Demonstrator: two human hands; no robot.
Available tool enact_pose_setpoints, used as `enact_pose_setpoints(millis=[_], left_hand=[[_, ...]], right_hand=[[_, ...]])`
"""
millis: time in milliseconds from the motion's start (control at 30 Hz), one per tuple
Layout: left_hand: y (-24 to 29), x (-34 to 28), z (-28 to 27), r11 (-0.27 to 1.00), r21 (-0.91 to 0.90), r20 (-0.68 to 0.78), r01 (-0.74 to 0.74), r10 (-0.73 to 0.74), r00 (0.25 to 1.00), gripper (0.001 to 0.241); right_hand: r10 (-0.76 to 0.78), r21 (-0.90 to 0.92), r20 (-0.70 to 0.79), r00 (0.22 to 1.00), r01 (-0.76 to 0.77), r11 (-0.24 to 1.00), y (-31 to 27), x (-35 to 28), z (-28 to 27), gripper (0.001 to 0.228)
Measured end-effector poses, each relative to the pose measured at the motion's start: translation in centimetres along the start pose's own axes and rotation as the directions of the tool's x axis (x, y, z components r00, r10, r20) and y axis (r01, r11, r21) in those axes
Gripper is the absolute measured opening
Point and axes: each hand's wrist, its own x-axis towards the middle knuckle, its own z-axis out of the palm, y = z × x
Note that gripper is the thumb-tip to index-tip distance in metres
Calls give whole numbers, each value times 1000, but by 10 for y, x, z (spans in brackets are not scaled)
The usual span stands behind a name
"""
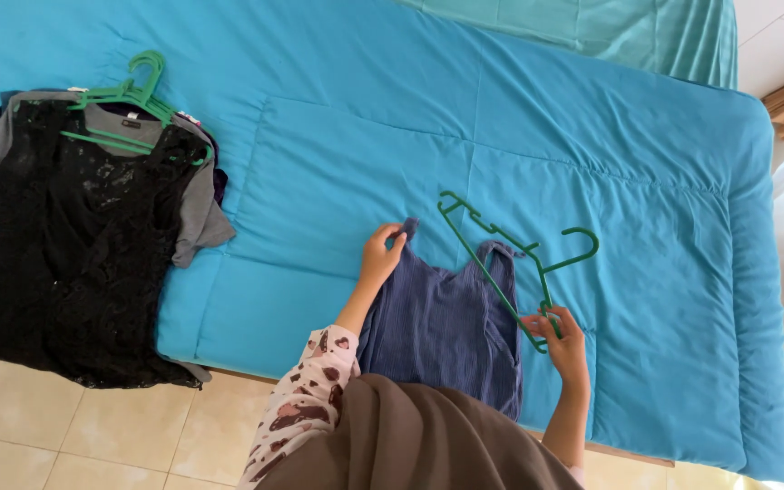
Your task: The person retrieves green hangers from a wardrobe and proceeds to hang various garments on a bed. They handle a purple velvet top, a teal dress, a grey t-shirt, a black lace top, and a blue ribbed top, placing each on a hanger and laying them on the bed.
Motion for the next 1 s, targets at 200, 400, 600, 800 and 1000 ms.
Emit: enact_pose_setpoints(millis=[200, 400, 600, 800, 1000], left_hand=[[62, -21, -62, 714, -666, 246, 217, -64, 967, 27], [106, -33, -95, 643, -714, 320, 277, -52, 946, 34], [119, -47, -98, 927, -337, 348, -164, 284, 893, 11], [140, -54, -123, 908, -374, 390, -190, 340, 856, 12], [203, -67, -148, 851, 208, 446, -482, 356, 821, 18]], right_hand=[[83, -128, 147, 986, -64, 990, 6, 0, -23, 21], [54, -169, 180, 982, -23, 985, -5, 12, -23, 20], [33, -124, 215, 976, -6, 992, -27, 10, -12, 22], [33, -134, 248, 968, 0, 991, -39, -6, -16, 20], [2, -163, 254, 967, 41, 986, -40, -16, 7, 19]])
